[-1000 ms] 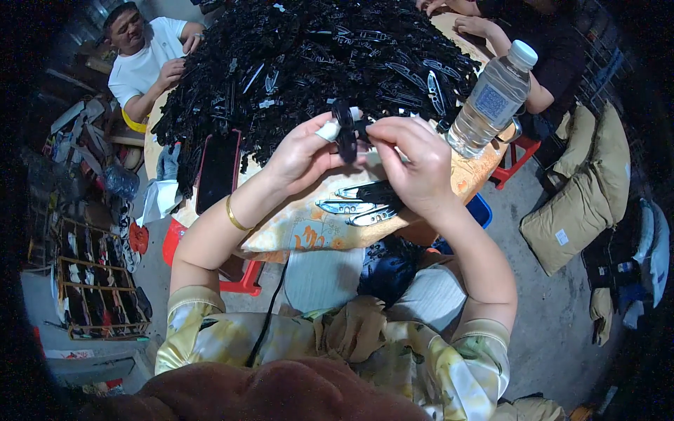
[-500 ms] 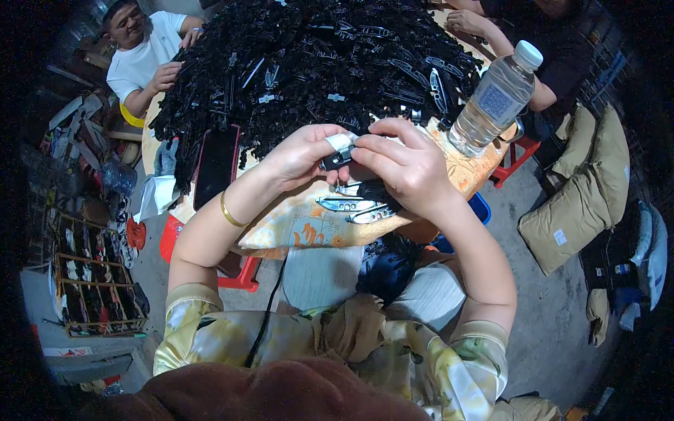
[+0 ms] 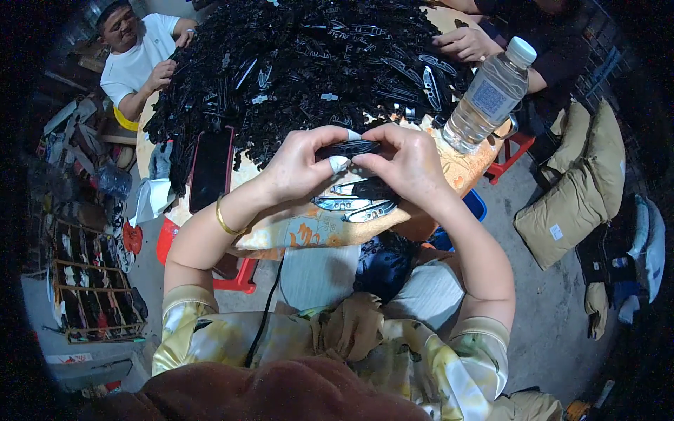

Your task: The recorder is manually assembling small black plastic components by attaching white pieces to them.

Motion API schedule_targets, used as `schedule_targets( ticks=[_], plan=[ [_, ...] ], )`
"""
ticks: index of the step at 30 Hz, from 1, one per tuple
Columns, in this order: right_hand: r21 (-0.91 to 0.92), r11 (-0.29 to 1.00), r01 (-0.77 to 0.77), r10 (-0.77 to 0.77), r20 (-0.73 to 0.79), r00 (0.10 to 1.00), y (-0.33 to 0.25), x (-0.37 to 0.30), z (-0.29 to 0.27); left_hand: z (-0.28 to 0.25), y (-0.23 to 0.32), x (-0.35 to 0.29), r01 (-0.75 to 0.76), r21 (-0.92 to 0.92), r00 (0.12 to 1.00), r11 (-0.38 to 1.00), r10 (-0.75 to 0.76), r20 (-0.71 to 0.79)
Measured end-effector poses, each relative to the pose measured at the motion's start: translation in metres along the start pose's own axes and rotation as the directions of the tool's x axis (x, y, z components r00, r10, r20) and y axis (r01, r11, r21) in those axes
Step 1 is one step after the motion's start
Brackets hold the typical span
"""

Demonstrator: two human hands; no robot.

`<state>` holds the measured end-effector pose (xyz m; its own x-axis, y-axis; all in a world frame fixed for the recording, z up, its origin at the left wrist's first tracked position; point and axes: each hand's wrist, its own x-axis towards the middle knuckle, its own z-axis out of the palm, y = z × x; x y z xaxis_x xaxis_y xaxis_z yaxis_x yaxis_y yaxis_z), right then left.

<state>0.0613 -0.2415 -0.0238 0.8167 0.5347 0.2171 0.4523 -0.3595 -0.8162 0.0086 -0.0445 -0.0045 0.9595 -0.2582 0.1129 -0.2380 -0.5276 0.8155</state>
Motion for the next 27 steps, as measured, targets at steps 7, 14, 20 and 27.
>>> schedule_targets(
  ticks=[7,14,20,27],
  plan=[
    [0.120,0.993,0.012,-0.004,-0.062,0.998,0.013,0.032,-0.026,0.016,-0.017,0.000,-0.045,-0.095,0.998,0.994,0.050,0.046],
    [-0.883,0.432,0.182,-0.499,-0.067,0.864,0.044,0.077,-0.014,0.024,-0.028,0.001,-0.420,0.236,0.908,0.877,0.404,0.112],
    [-0.855,0.442,0.272,-0.541,-0.012,0.841,0.031,0.072,-0.016,0.021,-0.023,0.006,-0.059,-0.270,0.998,0.961,0.050,-0.038],
    [0.279,0.959,-0.044,0.035,0.036,0.999,0.002,0.051,0.003,0.014,-0.020,0.016,0.005,-0.845,0.990,0.535,-0.123,-0.072]
  ],
)
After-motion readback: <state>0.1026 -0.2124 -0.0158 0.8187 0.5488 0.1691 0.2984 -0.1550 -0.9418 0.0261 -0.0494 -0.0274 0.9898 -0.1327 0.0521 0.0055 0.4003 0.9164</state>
